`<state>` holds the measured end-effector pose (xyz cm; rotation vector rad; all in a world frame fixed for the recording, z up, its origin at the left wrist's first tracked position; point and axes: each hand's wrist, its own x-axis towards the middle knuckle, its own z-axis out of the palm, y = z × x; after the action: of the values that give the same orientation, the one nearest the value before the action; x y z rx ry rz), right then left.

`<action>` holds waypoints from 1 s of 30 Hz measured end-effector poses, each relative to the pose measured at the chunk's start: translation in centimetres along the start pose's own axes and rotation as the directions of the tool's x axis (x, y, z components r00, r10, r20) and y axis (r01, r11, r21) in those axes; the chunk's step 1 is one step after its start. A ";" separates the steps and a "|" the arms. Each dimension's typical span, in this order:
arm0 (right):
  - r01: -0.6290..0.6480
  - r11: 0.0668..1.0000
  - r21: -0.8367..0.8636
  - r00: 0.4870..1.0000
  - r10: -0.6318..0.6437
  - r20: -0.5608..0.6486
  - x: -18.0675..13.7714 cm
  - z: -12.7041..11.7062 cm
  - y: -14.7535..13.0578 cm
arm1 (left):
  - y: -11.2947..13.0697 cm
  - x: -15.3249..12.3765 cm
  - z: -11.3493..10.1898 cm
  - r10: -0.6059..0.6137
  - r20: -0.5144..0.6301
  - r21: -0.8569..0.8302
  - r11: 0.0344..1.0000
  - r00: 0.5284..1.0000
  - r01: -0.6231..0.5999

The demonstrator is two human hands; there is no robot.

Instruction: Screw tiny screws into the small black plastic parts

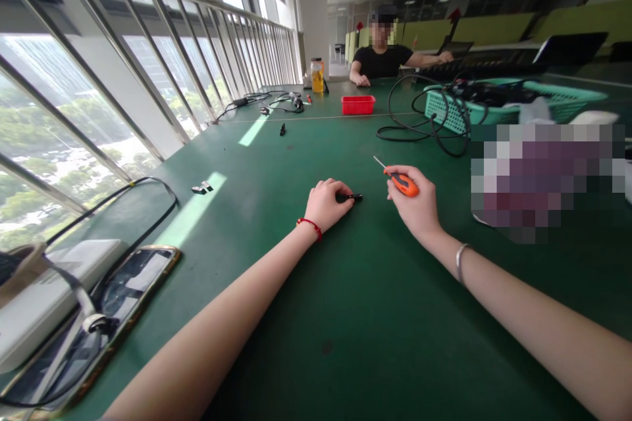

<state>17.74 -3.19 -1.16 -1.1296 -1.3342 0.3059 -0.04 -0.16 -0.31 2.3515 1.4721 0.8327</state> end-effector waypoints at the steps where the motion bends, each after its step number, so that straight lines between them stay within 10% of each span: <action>1: -0.025 1.000 0.014 0.999 0.025 -0.021 0.0 -0.1 -0.2 | 0.1 0.0 0.0 0.008 0.009 -0.006 1.000 1.000 -0.008; 11: 0.133 0.975 -0.179 0.988 -0.146 -0.059 4.0 -1.7 -4.7 | 0.3 0.0 -0.1 -0.003 0.045 -0.024 1.000 0.999 0.005; 20: -0.200 0.967 -0.156 0.956 0.227 0.184 10.0 -1.5 -10.3 | 0.5 -0.1 -0.2 0.022 0.026 -0.006 1.000 0.999 -0.022; 26: -0.081 0.866 -0.494 0.756 0.376 0.535 10.3 -2.3 -9.6 | 0.8 -0.6 -0.2 0.279 0.000 0.108 0.955 0.960 -0.277; 30: -0.096 0.855 -0.510 0.733 0.407 0.544 10.4 -2.2 -9.5 | 0.7 -0.7 -0.2 0.320 0.009 0.128 0.939 0.947 -0.319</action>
<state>18.71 -1.00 12.86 -1.7155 -1.9177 0.6589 0.14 -1.15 -0.07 2.7344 1.1944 0.8480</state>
